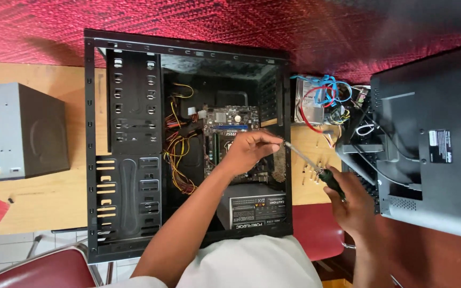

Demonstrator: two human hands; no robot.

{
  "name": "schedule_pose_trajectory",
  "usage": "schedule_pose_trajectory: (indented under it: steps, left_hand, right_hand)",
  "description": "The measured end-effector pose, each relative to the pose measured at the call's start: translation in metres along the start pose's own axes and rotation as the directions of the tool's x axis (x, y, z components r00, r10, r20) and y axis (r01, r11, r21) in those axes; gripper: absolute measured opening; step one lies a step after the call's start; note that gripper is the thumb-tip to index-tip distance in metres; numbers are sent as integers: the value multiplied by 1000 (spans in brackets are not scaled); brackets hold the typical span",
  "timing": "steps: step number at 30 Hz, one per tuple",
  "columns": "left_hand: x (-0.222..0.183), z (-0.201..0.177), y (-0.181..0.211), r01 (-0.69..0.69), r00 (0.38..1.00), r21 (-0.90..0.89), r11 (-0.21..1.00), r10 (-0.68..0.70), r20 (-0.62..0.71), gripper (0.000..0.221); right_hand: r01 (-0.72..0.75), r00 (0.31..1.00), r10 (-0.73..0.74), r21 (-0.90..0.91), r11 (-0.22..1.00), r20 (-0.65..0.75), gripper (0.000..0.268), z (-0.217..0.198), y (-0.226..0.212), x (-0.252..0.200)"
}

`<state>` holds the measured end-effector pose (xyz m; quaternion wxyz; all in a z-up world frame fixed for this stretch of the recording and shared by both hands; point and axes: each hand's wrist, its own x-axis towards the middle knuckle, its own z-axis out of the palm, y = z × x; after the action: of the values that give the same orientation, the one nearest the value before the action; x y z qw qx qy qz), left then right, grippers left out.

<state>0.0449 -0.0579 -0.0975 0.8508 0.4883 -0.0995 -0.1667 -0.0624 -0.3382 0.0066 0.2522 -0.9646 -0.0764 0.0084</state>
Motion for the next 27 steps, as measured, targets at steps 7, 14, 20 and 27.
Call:
schedule_pose_trajectory:
  steps: [7,14,20,27]
  left_hand:
    - [-2,1,14,126,991,57,990,-128,41,18]
    - [-4,2,11,63,995,128,990,-72,65,16]
    - [-4,3,-10,-220,971,325,920,176,161,15]
    - [-6,9,-7,-355,916,292,888,268,297,17]
  right_hand:
    - [69,997,-64,-149,986,32,46,-7,-7,-6]
    - [88,996,-76,-300,950,53,47,-18,-8,-9]
    - [-1,992,57,-438,899,114,50,-28,0,-13]
    - [-459,741,378,7,889,554,72,-43,9,-13]
